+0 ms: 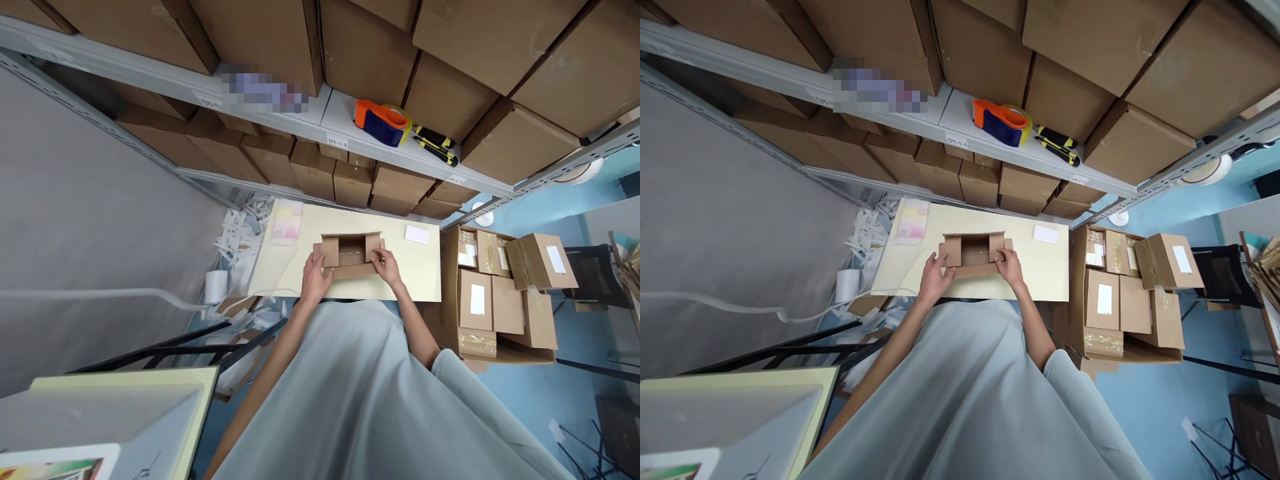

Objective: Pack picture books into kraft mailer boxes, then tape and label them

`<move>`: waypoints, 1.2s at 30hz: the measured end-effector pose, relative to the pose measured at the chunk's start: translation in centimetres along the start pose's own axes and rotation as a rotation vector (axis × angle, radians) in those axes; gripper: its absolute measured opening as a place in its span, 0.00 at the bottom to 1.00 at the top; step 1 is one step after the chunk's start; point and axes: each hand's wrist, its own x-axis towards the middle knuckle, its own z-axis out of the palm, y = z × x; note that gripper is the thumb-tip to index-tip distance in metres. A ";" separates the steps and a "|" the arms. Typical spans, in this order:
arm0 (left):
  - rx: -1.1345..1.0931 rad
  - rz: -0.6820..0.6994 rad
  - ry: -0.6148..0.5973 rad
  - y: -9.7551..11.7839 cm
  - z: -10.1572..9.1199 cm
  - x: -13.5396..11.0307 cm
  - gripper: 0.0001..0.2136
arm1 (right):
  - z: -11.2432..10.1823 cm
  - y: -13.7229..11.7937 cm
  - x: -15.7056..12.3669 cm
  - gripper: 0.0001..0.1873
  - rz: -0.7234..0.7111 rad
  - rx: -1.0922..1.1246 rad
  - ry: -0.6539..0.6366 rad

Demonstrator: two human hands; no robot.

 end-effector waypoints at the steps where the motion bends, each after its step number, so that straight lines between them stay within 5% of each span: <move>1: -0.018 -0.030 0.012 -0.1 0.0 0.6 0.31 | 0.3 0.2 0.4 0.22 0.008 0.010 -0.016; 7: -0.084 0.013 -0.053 -0.2 -0.8 3.1 0.31 | 0.2 0.4 1.2 0.28 0.027 0.074 -0.032; 13: 0.012 0.124 -0.295 -0.7 -1.7 3.2 0.53 | -2.7 1.6 -0.3 0.53 0.056 0.134 -0.291; 18: 0.048 -0.009 -0.180 0.5 -2.0 4.5 0.31 | -3.0 2.0 0.0 0.27 0.109 0.040 -0.151; 22: 0.129 0.059 -0.069 2.3 -2.4 6.0 0.50 | -2.5 0.4 1.5 0.35 0.111 -0.084 -0.014; 25: 0.154 0.208 -0.155 2.8 -2.6 6.5 0.45 | -3.0 -1.0 2.5 0.48 0.068 -0.129 -0.033; 29: 0.084 0.253 -0.168 2.1 -2.1 5.9 0.28 | -4.5 -1.5 2.7 0.34 -0.003 -0.069 -0.065; 32: -0.004 0.149 -0.135 1.3 -1.1 4.6 0.23 | -4.9 -0.7 2.2 0.21 -0.002 -0.030 -0.089; 36: -0.143 0.015 -0.057 0.8 0.3 3.5 0.20 | -4.1 0.3 1.5 0.17 0.088 0.007 -0.112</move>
